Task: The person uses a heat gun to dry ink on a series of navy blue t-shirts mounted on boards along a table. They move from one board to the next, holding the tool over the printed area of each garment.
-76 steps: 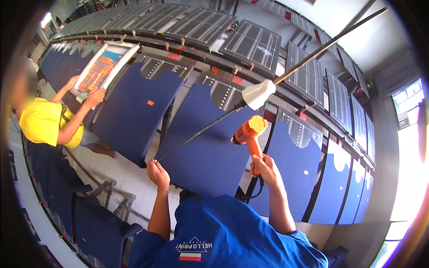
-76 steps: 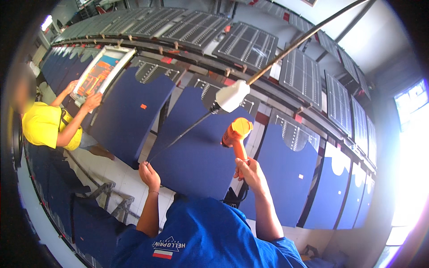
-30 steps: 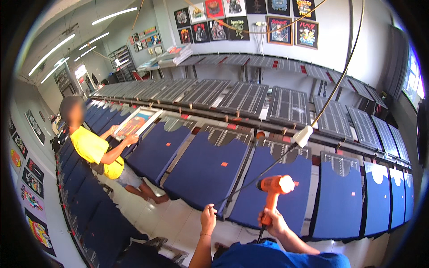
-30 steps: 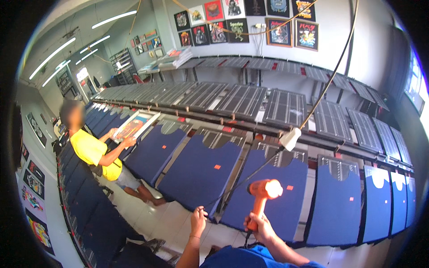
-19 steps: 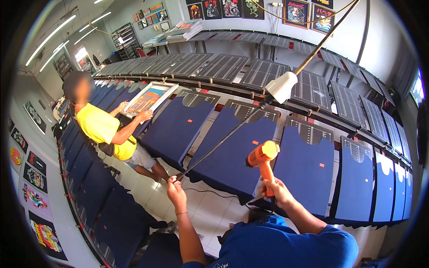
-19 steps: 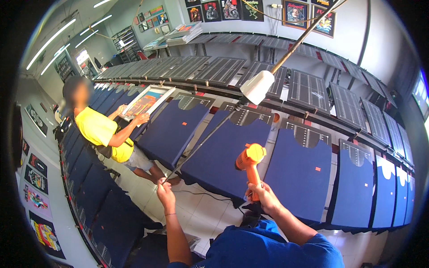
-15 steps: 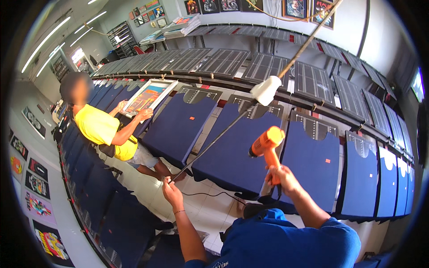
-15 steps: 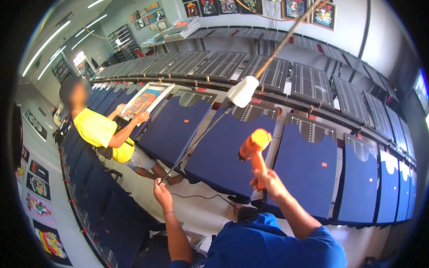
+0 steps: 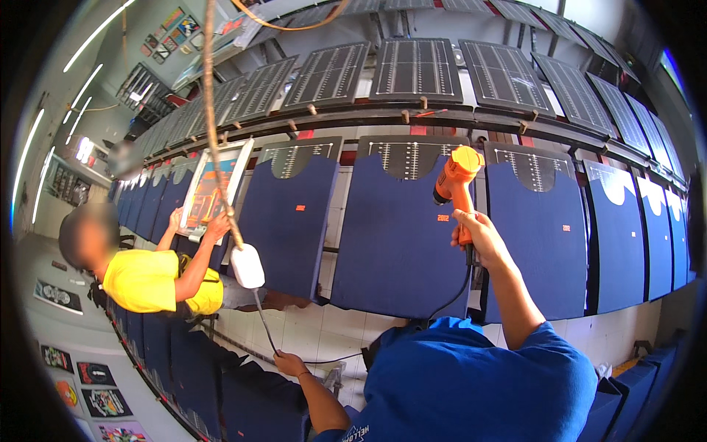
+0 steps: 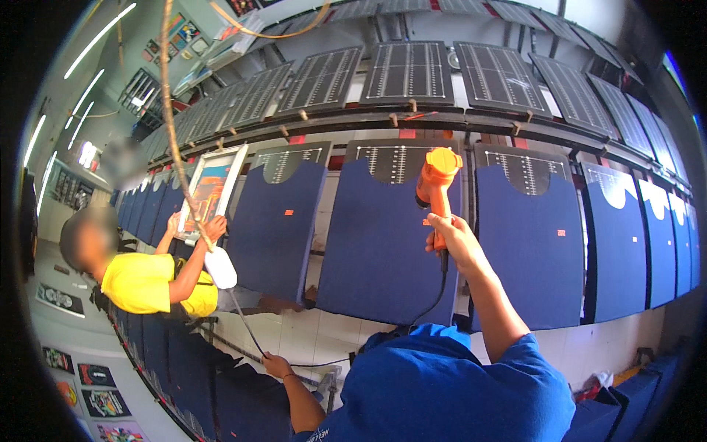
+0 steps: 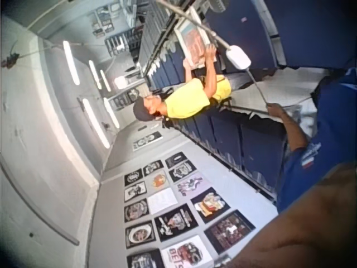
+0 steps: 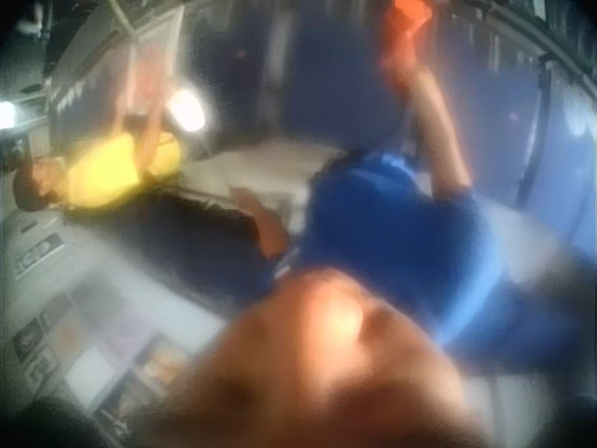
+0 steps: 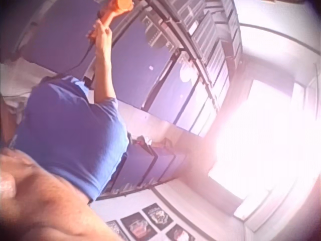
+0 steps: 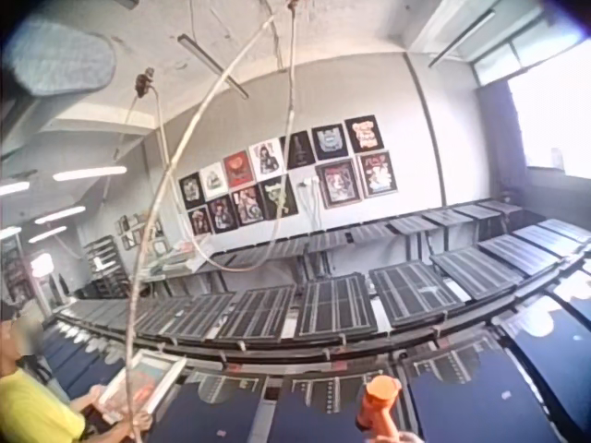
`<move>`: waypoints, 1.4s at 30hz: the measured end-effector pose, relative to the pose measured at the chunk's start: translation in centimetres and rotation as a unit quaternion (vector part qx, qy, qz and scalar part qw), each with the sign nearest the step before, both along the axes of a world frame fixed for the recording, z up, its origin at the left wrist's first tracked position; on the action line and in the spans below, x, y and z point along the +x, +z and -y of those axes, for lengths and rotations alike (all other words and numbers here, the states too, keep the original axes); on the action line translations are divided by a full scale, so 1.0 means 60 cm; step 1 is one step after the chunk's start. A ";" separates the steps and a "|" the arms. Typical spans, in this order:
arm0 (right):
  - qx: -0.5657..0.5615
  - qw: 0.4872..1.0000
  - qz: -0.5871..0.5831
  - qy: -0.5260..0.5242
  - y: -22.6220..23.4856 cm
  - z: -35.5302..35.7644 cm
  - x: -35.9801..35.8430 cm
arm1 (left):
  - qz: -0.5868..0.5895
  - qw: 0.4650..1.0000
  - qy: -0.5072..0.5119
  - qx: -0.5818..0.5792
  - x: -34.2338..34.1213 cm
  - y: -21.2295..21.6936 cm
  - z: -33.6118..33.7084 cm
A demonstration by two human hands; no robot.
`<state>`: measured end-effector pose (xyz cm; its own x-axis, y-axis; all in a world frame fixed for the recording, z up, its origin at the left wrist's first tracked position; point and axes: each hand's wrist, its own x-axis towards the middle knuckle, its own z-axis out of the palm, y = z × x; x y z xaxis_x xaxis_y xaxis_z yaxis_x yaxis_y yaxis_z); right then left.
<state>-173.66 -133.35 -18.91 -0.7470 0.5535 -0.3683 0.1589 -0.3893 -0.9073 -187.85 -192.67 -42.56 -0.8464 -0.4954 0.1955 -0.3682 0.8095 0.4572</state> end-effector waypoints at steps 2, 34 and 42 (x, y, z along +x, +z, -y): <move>0.007 1.000 0.010 0.012 -0.003 -0.008 -0.006 | 0.034 0.999 -0.003 -0.039 -0.027 -0.023 -0.010; -0.035 0.997 0.020 -0.063 -0.047 0.052 0.001 | -0.012 0.972 0.070 0.224 -0.245 0.034 -0.347; -0.040 0.995 0.055 -0.066 -0.043 0.049 0.002 | -0.018 0.967 0.064 0.245 -0.246 0.030 -0.345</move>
